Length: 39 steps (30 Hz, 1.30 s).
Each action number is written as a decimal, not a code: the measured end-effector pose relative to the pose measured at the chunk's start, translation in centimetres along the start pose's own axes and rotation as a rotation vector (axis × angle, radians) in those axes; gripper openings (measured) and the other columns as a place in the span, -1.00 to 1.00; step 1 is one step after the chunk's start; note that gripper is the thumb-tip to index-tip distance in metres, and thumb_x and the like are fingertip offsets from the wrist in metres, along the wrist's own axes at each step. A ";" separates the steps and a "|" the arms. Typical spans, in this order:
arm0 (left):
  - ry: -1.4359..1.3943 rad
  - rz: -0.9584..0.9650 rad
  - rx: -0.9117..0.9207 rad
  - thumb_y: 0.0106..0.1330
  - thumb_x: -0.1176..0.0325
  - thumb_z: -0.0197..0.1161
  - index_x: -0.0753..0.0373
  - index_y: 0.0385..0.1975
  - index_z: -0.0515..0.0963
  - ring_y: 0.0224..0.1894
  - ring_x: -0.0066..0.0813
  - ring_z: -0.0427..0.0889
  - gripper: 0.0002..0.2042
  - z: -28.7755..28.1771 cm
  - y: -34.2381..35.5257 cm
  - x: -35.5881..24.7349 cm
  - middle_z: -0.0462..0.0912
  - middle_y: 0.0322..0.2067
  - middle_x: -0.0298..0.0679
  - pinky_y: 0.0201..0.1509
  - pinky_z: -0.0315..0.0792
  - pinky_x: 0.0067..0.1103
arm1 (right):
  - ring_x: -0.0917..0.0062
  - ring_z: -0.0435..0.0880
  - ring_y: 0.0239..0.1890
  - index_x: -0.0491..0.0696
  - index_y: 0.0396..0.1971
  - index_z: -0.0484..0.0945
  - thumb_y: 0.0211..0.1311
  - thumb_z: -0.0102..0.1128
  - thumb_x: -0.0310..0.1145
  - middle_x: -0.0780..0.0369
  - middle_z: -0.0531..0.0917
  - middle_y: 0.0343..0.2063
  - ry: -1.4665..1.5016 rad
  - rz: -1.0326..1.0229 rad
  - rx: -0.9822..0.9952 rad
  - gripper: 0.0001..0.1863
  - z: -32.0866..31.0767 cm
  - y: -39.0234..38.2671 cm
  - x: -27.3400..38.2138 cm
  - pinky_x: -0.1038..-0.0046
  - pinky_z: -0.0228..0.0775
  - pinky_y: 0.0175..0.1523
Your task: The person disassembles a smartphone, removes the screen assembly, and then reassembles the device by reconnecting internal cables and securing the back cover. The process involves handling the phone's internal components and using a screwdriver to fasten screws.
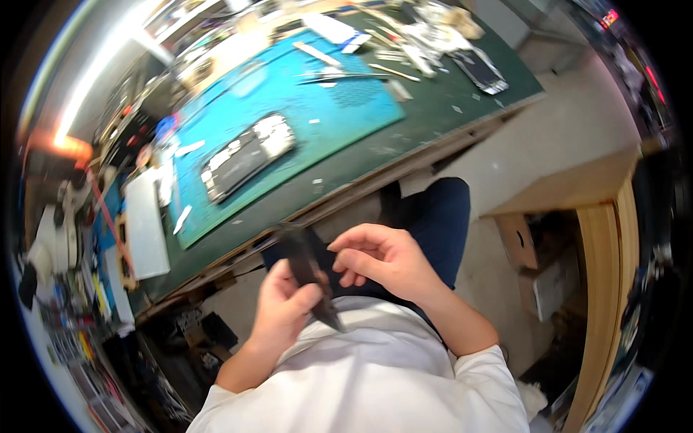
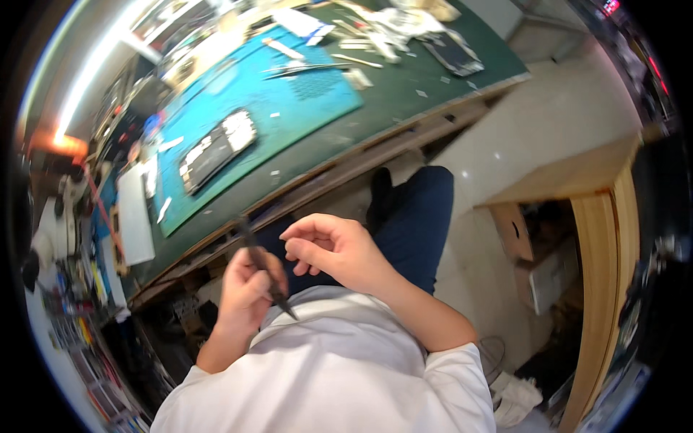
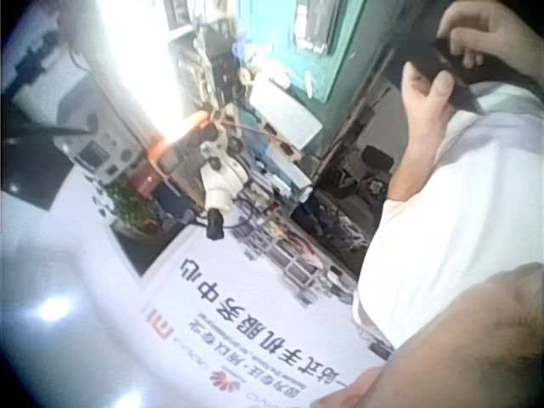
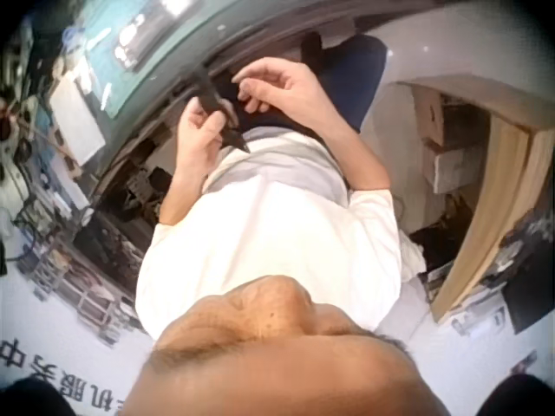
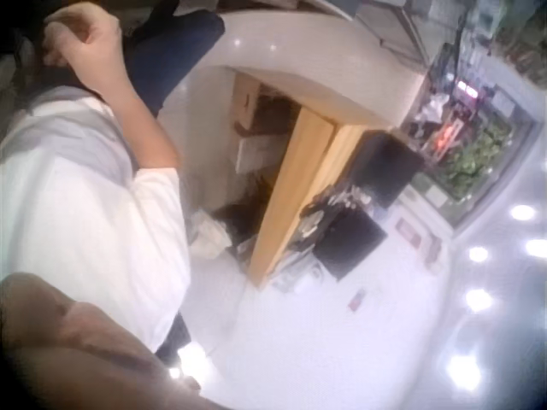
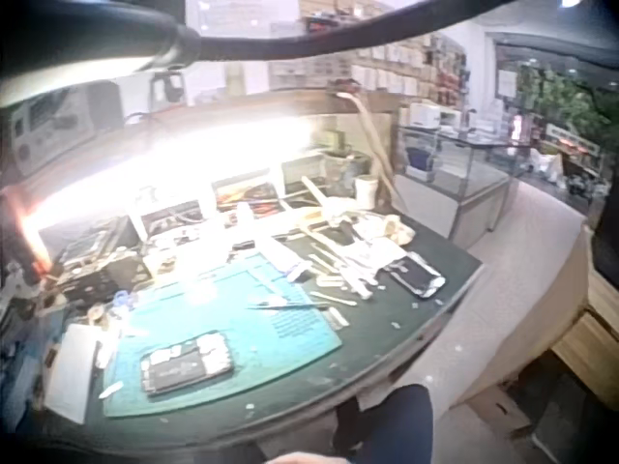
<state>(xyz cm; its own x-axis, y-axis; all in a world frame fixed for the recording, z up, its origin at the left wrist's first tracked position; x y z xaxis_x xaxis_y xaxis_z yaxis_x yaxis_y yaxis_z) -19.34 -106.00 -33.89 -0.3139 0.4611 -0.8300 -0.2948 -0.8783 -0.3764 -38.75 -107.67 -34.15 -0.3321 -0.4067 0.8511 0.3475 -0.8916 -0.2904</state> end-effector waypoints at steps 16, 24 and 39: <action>-0.571 0.028 0.476 0.58 0.34 -0.19 0.29 -0.14 0.30 -0.54 -0.53 0.36 -0.83 9.3 15.7 -6.5 0.34 -0.53 -0.28 -0.53 0.33 -0.65 | 0.16 0.69 -0.16 -0.13 -0.32 0.69 0.16 0.03 -0.46 0.01 0.70 -0.27 -0.855 0.027 -0.748 -0.77 -28.7 17.1 -19.4 0.17 0.56 -0.18; -0.635 0.002 0.439 0.58 0.22 -0.21 0.31 0.01 0.34 -0.57 -0.48 0.47 -0.71 11.3 17.0 -4.6 0.44 -0.55 -0.22 -0.50 0.40 -0.60 | 0.29 0.54 0.12 -0.06 -0.22 0.69 0.23 0.05 -0.33 0.15 0.67 -0.11 -0.985 0.136 -0.731 -0.74 -35.8 26.9 -18.0 0.19 0.41 0.15; -0.643 0.022 0.341 0.55 0.19 -0.22 0.25 0.00 0.36 -0.56 -0.55 0.48 -0.70 11.7 17.9 -2.7 0.47 -0.53 -0.28 -0.51 0.39 -0.61 | 0.12 0.58 0.10 -0.06 0.02 0.63 0.32 0.02 -0.36 0.10 0.65 0.01 -1.376 0.320 -0.352 -0.66 -33.1 26.9 -24.4 0.01 0.37 0.15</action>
<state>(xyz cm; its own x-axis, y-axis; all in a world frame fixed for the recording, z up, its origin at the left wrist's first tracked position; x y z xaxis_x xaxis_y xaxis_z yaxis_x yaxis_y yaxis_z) -34.29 -121.52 -33.60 -0.7606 0.5188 -0.3902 -0.5140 -0.8485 -0.1261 -50.35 -128.30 -77.19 0.8730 -0.2651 0.4095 -0.0522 -0.8854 -0.4619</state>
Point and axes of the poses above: each hand's wrist, its own y-axis towards the middle knuckle, its own z-axis out of the palm, x = y × z, the point moved 2 cm from there along y, towards the middle knuckle
